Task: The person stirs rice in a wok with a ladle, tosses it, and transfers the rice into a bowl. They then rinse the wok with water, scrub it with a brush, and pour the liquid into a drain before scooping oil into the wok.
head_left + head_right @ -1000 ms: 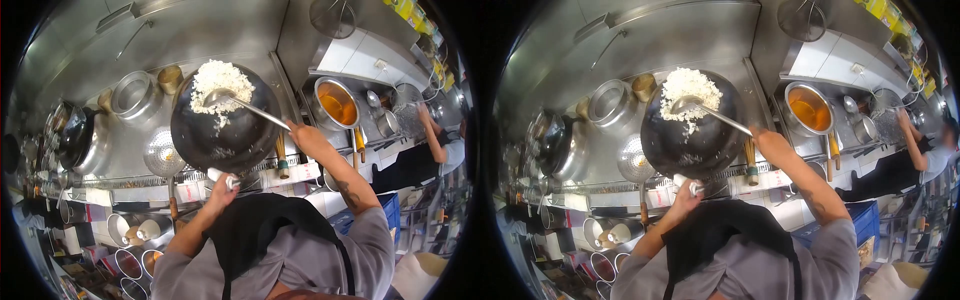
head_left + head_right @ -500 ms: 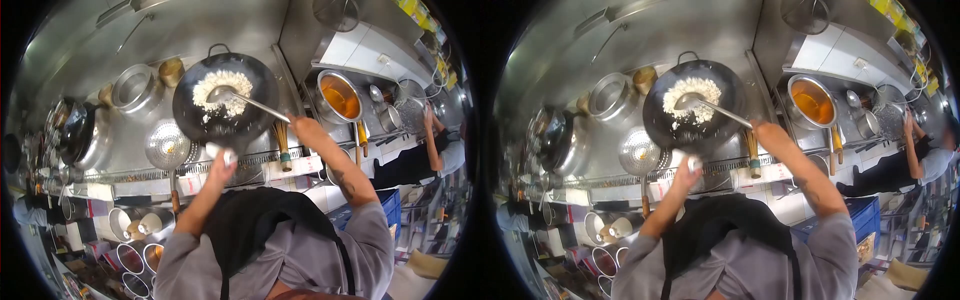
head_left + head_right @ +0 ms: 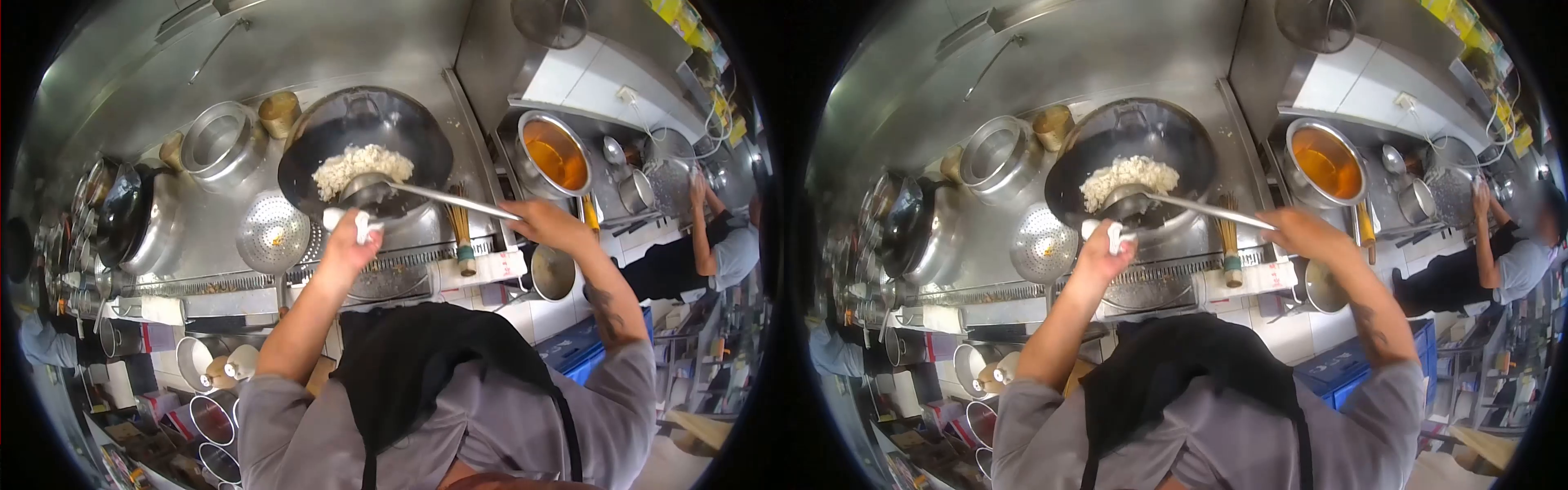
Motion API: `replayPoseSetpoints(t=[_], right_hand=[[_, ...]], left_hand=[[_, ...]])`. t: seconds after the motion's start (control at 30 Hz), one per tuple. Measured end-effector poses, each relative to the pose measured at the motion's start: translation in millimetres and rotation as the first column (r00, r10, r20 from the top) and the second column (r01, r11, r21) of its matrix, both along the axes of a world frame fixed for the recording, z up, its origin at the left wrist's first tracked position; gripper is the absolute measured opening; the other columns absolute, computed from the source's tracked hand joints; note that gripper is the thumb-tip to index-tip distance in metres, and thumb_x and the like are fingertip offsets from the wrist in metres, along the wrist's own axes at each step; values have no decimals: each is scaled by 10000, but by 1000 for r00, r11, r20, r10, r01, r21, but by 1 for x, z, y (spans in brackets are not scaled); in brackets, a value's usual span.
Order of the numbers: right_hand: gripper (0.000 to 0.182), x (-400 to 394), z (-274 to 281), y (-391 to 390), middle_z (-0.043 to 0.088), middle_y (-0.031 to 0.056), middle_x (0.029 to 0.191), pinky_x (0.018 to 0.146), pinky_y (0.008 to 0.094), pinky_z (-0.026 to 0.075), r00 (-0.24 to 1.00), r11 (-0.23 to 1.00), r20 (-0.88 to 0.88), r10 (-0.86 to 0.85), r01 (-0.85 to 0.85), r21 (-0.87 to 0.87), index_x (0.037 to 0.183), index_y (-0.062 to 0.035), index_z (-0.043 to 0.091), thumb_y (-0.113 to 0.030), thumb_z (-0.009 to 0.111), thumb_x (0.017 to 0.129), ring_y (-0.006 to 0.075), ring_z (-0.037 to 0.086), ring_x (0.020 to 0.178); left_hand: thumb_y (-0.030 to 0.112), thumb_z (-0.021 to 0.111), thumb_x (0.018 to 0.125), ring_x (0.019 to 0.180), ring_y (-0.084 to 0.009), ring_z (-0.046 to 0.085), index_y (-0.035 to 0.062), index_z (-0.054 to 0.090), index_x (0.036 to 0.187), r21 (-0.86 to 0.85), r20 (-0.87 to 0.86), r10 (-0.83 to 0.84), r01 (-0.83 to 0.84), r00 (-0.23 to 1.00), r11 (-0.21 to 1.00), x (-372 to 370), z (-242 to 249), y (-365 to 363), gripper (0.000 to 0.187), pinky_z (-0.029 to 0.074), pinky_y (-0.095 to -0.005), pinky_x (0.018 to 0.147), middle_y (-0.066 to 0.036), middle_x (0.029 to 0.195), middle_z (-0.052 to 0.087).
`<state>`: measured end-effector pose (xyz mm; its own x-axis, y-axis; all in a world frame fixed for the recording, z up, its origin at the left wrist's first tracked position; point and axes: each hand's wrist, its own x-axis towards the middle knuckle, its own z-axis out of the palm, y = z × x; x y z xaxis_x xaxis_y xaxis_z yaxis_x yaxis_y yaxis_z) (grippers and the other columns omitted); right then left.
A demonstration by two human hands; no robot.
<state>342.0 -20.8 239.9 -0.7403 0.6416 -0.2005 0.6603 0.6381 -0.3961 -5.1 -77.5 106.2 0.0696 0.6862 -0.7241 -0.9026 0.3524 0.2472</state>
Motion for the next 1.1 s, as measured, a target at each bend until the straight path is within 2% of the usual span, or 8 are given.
replayPoseSetpoints(t=[0.2, 0.3, 0.4, 0.67, 0.77, 0.83, 0.93, 1.1], right_hand=[[388, -16, -74, -20, 614, 230, 836, 647, 438, 511, 958, 880, -206, -198, 267, 394, 1213, -1, 477, -129, 571, 859, 405, 615, 739], [634, -16, -78, -40, 602, 224, 1065, 773, 344, 503, 857, 967, -492, -152, 232, 106, 1364, -17, 358, 9, 606, 781, 329, 636, 857], [548, -55, -41, -51, 575, 69, 847, 501, 258, 467, 686, 761, -451, -571, 237, -604, 1367, -10, 362, -42, 563, 858, 112, 536, 548], [268, -50, -112, 19, 543, 56, 545, 411, 297, 429, 699, 752, -278, -659, 596, -281, 1120, 18, 504, -117, 513, 889, 170, 553, 435], [176, -75, -116, 1, 530, 35, 583, 406, 283, 411, 719, 710, -243, -651, 464, -529, 1037, -9, 516, -111, 502, 894, 153, 516, 426], [164, -101, -78, -26, 501, 7, 647, 392, 252, 363, 553, 179, -30, -833, 218, -959, 1054, -44, 506, -127, 490, 913, 97, 449, 418], [160, -79, -83, -29, 463, -14, 690, 382, 225, 307, 513, -247, 101, -852, -223, -943, 1070, -62, 483, -152, 469, 938, 52, 376, 413], [174, -62, -57, -73, 462, -23, 686, 379, 214, 281, 427, -228, 157, -891, -121, -966, 1093, -56, 472, -142, 458, 942, 41, 373, 417]], left_hand=[[237, 539, 891, 607, -160, 569, 136, 555, 883, 312, 102, -161, 122, 982, 942, 16, -130, -73, 103, 420, -275, 431, -20, 711, 596], [231, 551, 879, 554, -140, 547, 136, 558, 847, 154, -25, -57, 60, 998, 986, 14, -87, -66, 101, 399, -254, 407, -19, 678, 580], [166, 519, 871, 515, -135, 517, 104, 556, 804, 229, -8, -66, 66, 998, 971, -12, -55, -35, 99, 356, -247, 371, -24, 647, 555], [85, 557, 778, 568, -186, 564, 26, 483, 1016, 226, -630, 88, 74, 771, 971, 20, -48, -64, 256, 420, -307, 370, -74, 763, 559], [58, 549, 773, 535, -180, 545, 23, 495, 982, 254, -646, 121, 63, 753, 965, 38, -48, -70, 219, 414, -297, 364, -70, 735, 560], [70, 545, 784, 524, -176, 538, 28, 499, 946, 178, -550, 19, 96, 835, 979, 18, -38, -56, 174, 402, -291, 363, -73, 710, 557], [118, 532, 817, 508, -170, 524, 45, 503, 856, 203, -396, -82, 174, 915, 964, -3, -28, -49, 88, 360, -272, 354, -84, 649, 547], [128, 532, 830, 535, -173, 535, 76, 518, 795, 124, -147, -197, 216, 969, 969, -4, -24, -67, 64, 346, -273, 387, -76, 653, 568]])
